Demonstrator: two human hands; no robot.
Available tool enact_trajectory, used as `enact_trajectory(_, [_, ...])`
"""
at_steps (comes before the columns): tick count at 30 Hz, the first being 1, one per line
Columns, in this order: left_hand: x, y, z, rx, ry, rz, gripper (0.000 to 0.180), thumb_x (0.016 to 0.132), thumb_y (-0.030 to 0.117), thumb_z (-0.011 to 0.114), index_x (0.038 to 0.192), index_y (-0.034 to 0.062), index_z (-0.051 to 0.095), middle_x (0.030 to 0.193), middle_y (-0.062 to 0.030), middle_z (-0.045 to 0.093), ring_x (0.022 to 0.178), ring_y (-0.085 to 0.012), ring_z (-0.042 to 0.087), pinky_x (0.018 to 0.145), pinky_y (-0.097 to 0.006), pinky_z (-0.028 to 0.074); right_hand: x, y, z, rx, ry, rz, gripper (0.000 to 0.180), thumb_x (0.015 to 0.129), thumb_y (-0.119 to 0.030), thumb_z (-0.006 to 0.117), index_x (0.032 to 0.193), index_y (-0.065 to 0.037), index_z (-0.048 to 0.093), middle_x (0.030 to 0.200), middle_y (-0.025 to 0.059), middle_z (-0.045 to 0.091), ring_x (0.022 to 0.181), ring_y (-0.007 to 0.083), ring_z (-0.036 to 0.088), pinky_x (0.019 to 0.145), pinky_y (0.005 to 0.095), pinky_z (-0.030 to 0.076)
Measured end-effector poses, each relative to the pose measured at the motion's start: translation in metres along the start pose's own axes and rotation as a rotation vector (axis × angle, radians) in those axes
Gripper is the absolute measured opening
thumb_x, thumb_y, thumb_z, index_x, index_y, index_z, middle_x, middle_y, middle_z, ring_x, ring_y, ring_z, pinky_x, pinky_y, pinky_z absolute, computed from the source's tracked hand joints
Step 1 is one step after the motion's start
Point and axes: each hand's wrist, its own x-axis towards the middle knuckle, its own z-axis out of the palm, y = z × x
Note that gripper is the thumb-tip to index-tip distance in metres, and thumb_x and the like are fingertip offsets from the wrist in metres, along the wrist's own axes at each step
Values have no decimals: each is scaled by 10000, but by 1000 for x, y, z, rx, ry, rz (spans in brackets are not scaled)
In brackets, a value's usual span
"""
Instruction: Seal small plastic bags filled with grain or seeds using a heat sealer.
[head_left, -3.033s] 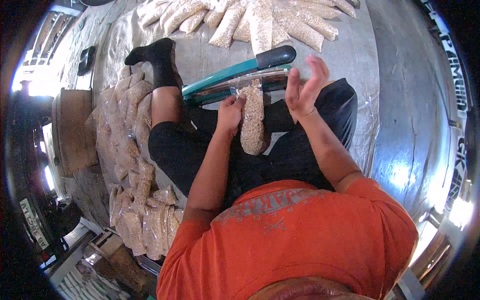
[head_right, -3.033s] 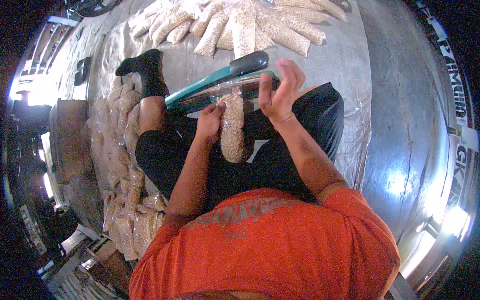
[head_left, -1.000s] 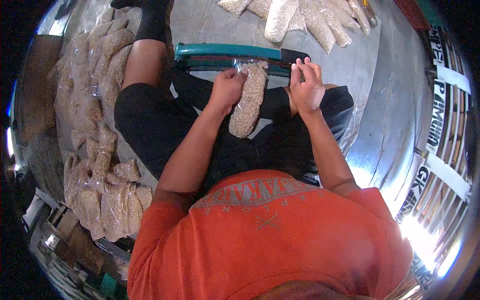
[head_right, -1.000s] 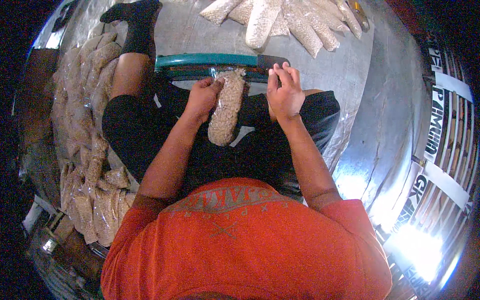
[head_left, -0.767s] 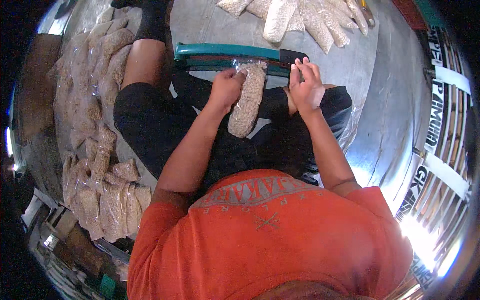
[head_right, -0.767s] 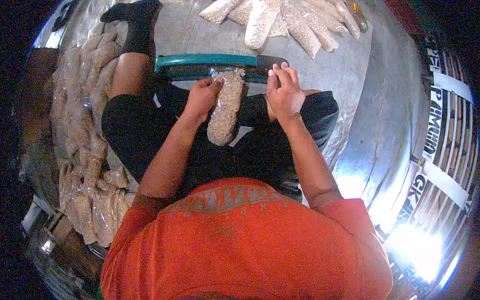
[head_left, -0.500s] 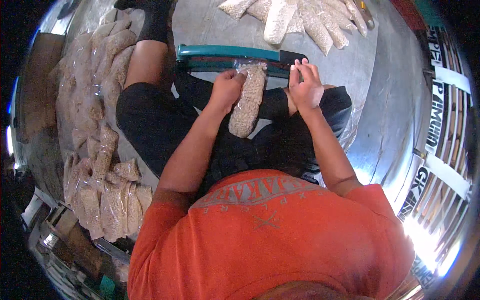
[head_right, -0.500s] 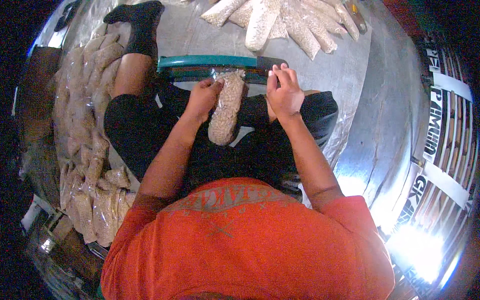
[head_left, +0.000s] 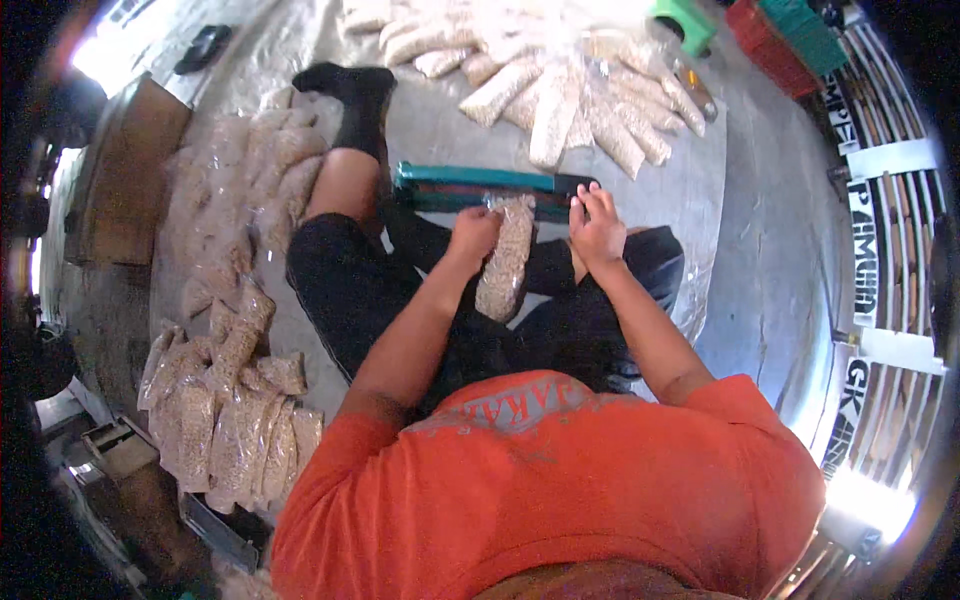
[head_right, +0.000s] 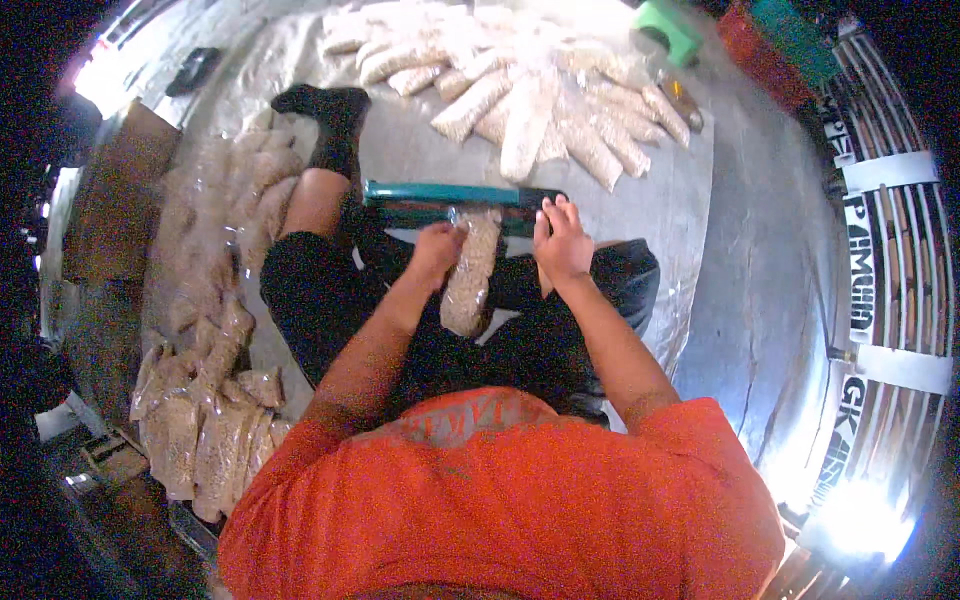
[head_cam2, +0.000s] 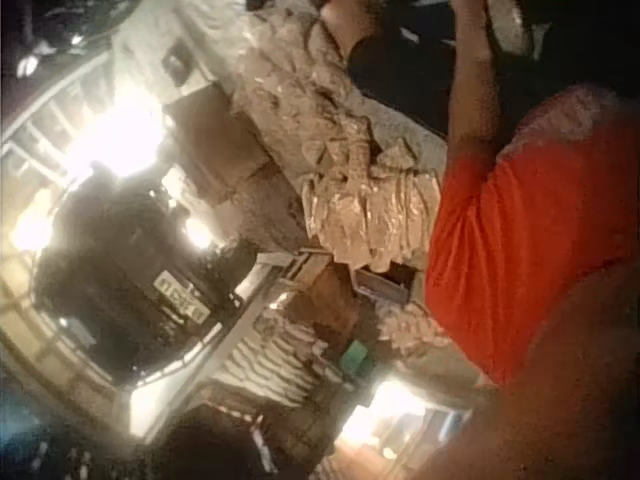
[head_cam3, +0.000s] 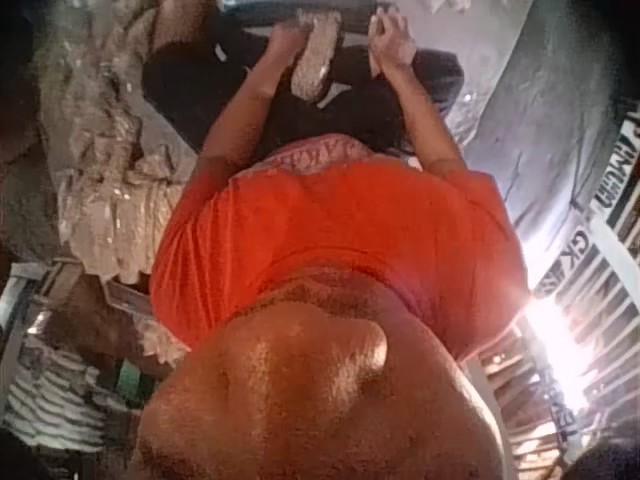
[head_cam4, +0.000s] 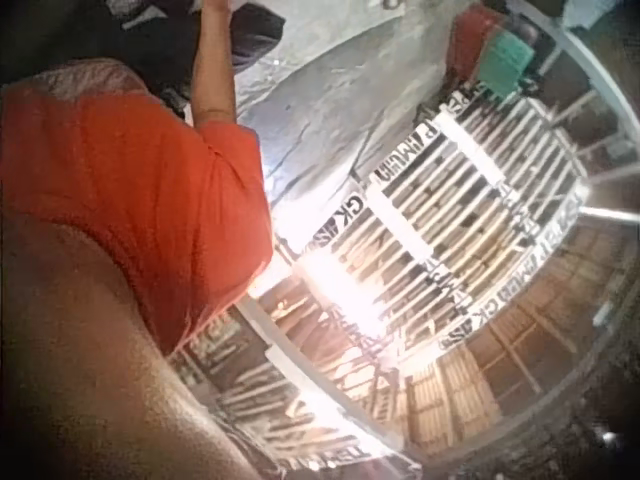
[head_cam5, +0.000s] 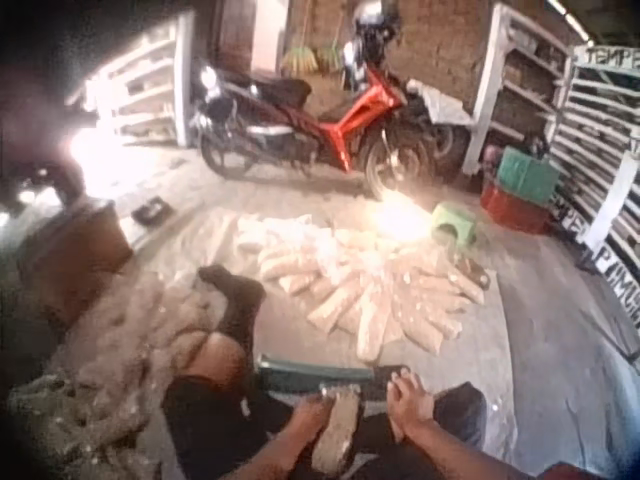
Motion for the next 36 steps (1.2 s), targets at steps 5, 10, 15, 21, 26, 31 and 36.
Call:
enact_trajectory(5, [-8, 8, -5, 136, -15, 135, 272, 949, 219, 659, 818, -17, 694, 637, -52, 586, 508, -161, 509, 469, -380, 388, 2, -12, -37, -102, -21, -166, 440, 955, -284, 664, 1368, -137, 623, 1416, 136, 582, 1134, 333, 677, 857, 438, 603])
enact_trajectory(10, [2, 3, -8, 54, -80, 112, 211, 945, 179, 645, 822, 9, 670, 717, -36, 633, 584, -158, 560, 514, -364, 411, 28, -38, -69, -86, -7, -251, 550, 930, -306, 701, 1429, -120, 562, 1477, 155, 518, 1163, 361, 654, 899, 436, 588])
enact_trajectory(15, [13, -3, -10, 84, -38, 89, 186, 933, 159, 661, 946, -19, 716, 772, -57, 669, 633, -185, 595, 568, -373, 470, 32, -44, -69, -87, -46, -256, 619, 917, -326, 724, 1464, -114, 524, 1518, 198, 456, 1224, 408, 604, 951, 463, 565])
enact_trajectory(21, [7, 4, -2, -31, -68, 62, 268, 963, 194, 646, 756, 25, 636, 622, -8, 540, 516, -130, 476, 483, -350, 365, 10, -17, -5, 266, 393, 101, 457, 905, -360, 731, 1262, -93, 633, 1211, 236, 590, 1220, 442, 525, 1060, 540, 403])
enact_trajectory(26, [8, 0, -9, -47, -99, 50, 251, 983, 215, 657, 826, 20, 669, 668, -11, 574, 552, -123, 500, 508, -341, 388, 32, -12, 40, 74, -93, 1, 321, 902, -442, 701, 1052, -164, 760, 1127, 168, 682, 1203, 407, 550, 1071, 505, 396])
enact_trajectory(31, [-18, 24, -9, 37, -137, 46, 236, 1012, 225, 651, 975, -3, 698, 803, -32, 664, 650, -125, 585, 593, -317, 475, 40, -32, 32, -10, -349, 86, 415, 914, -536, 645, 1122, -199, 772, 1162, 164, 705, 1189, 369, 575, 1083, 487, 392])
enact_trajectory(36, [-32, 25, -3, 25, -329, 113, 208, 1035, 197, 626, 1065, 5, 699, 890, -28, 699, 727, -117, 622, 662, -289, 509, 17, -13, 22, 223, -67, -36, 412, 946, -386, 698, 1221, -79, 697, 1133, 137, 710, 1160, 314, 601, 1020, 469, 450])
